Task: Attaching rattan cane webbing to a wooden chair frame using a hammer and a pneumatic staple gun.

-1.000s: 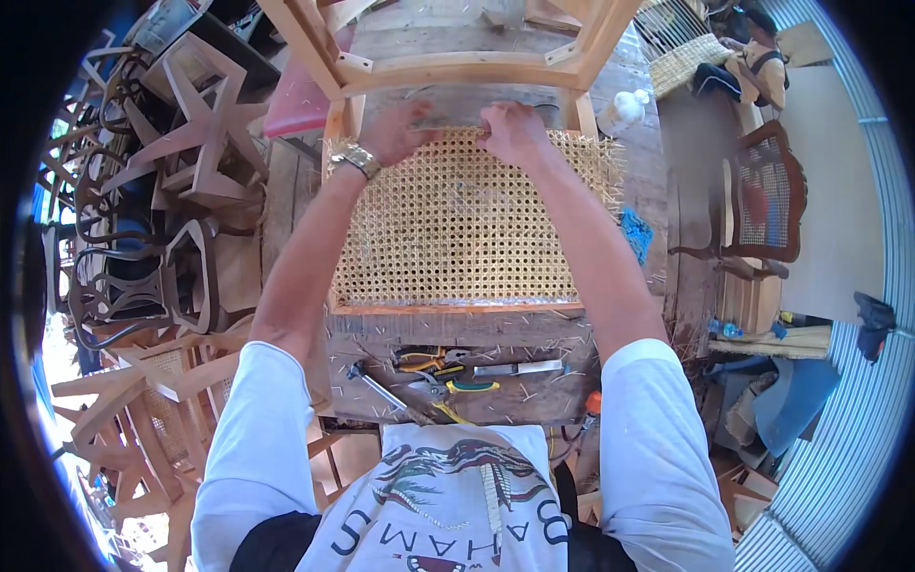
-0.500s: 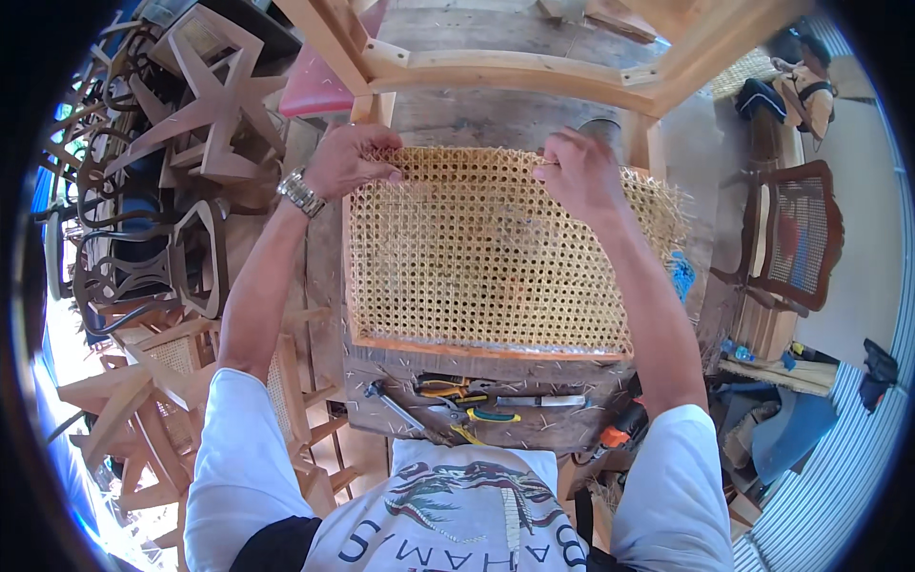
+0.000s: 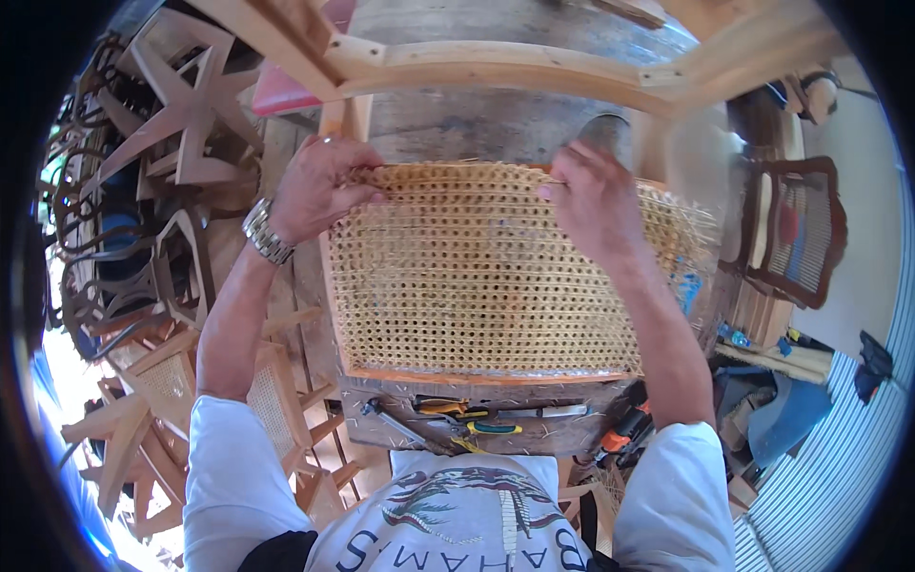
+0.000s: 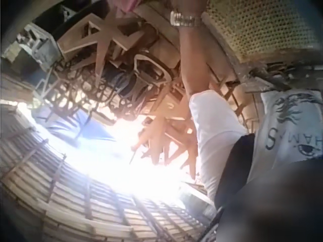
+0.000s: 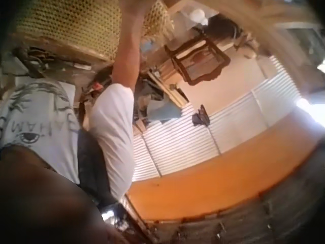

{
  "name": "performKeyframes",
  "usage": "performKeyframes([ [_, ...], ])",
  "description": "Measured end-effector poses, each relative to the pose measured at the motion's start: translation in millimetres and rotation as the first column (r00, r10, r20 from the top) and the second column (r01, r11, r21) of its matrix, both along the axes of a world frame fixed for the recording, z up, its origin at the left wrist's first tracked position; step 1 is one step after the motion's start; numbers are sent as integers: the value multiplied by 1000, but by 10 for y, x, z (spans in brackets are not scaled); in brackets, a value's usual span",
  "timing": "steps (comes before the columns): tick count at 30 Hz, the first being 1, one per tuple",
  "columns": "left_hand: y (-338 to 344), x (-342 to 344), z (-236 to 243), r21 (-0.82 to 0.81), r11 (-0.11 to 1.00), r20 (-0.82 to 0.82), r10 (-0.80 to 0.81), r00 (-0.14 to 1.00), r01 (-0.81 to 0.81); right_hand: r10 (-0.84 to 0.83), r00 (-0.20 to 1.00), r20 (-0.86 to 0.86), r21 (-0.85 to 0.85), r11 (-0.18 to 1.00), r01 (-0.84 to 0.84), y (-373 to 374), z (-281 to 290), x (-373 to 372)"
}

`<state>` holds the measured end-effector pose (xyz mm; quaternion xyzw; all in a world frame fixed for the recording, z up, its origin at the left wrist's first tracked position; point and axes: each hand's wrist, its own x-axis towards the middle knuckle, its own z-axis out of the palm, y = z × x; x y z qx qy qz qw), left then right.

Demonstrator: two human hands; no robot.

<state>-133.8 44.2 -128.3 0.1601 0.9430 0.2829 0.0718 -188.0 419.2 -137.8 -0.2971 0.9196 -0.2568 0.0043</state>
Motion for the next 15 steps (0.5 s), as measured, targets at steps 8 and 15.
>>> performKeyframes([
  [8, 431, -41, 127, -163, 986, -27, 29, 999, -33, -40, 999, 8, 104, 994, 39, -3, -42, 38],
  [15, 1259, -251, -26, 19, 994, 119, 105, 987, -108, -93, 993, -72, -8, 996, 93, -3, -188, 107],
])
